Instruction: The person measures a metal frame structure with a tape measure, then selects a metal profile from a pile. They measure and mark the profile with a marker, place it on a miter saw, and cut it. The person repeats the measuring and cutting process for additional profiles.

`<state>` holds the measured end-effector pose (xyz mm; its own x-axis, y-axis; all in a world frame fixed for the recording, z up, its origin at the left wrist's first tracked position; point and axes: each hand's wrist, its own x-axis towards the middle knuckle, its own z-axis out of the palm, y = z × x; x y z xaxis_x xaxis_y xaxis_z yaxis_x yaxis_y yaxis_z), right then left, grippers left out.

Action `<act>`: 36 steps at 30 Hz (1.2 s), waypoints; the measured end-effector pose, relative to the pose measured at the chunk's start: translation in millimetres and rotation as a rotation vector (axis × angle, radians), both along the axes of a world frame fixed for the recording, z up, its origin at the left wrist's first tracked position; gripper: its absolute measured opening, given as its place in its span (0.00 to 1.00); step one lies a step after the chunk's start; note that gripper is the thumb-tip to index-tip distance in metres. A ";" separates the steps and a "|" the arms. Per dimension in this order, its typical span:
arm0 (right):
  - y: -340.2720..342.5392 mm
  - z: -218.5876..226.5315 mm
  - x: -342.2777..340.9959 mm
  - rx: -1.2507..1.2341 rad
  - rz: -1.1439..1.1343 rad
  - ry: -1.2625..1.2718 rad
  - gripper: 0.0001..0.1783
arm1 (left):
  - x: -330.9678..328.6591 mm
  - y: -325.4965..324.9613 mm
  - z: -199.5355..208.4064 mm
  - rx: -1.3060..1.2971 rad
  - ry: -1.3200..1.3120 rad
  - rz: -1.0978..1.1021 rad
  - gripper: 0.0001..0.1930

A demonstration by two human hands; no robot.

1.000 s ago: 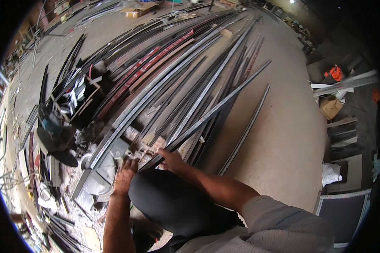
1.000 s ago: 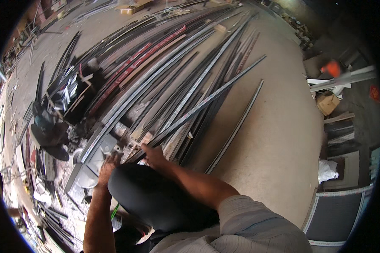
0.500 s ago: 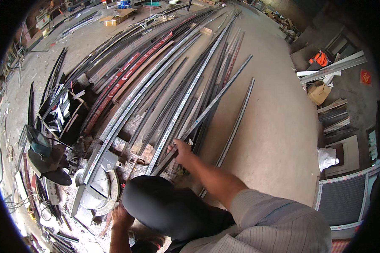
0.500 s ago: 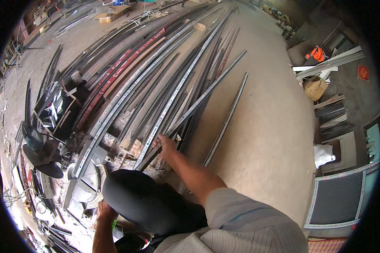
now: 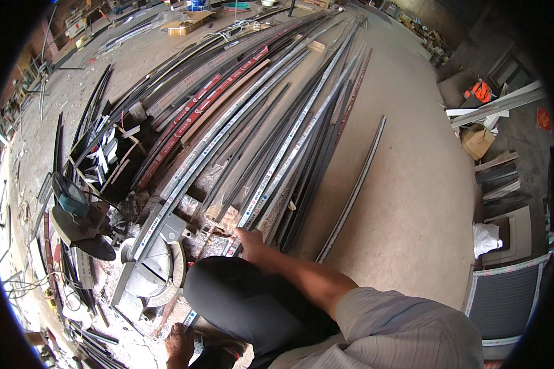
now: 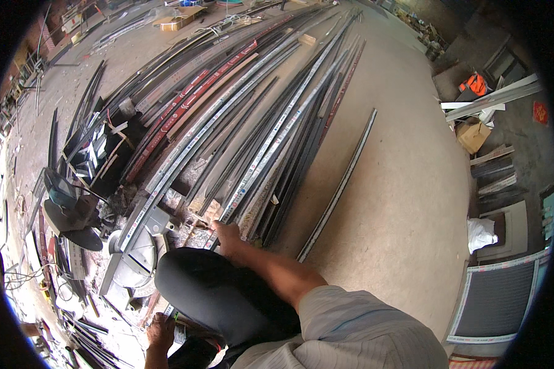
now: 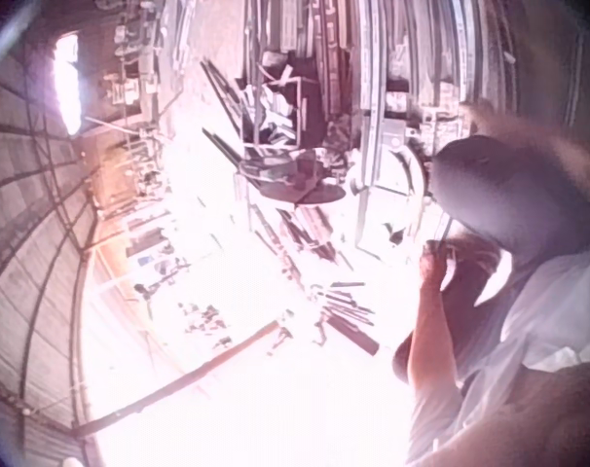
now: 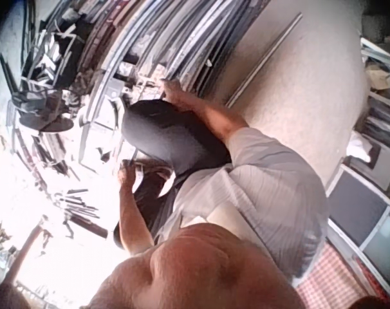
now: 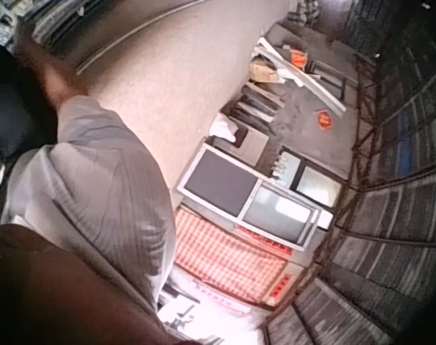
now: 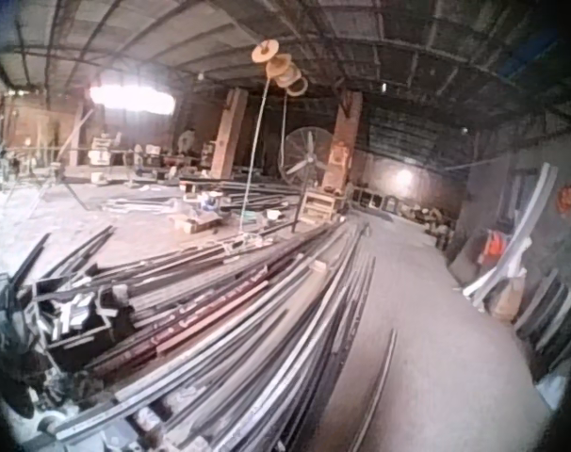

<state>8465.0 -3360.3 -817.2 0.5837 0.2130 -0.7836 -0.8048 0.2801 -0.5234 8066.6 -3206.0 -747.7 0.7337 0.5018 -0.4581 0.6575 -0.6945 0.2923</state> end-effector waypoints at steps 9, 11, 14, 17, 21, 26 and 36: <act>50.6 -38.1 -5.9 -0.184 0.181 0.013 0.11 | -20.8 6.2 1.6 -0.024 -0.030 0.114 0.16; 57.0 -40.4 -9.1 -0.215 0.200 0.003 0.15 | -32.6 11.6 -9.7 0.037 -0.103 0.066 0.15; 77.4 -9.8 -33.6 -0.244 0.236 -0.050 0.19 | -54.9 23.5 -1.9 0.039 -0.054 0.125 0.16; 47.4 -75.6 -10.7 -0.102 0.153 -0.185 0.17 | -37.3 11.6 -31.4 -0.008 -0.082 0.077 0.17; 75.2 -14.0 -48.9 -0.168 0.205 -0.097 0.18 | -59.8 21.6 -7.7 -0.008 -0.005 0.156 0.15; 43.2 -68.3 -24.1 -0.316 0.296 -0.119 0.25 | -34.4 9.7 -25.9 -0.084 -0.021 0.133 0.18; 73.2 -13.1 -41.1 -0.199 0.356 -0.049 0.27 | -59.3 20.8 -24.9 -0.078 0.051 0.205 0.18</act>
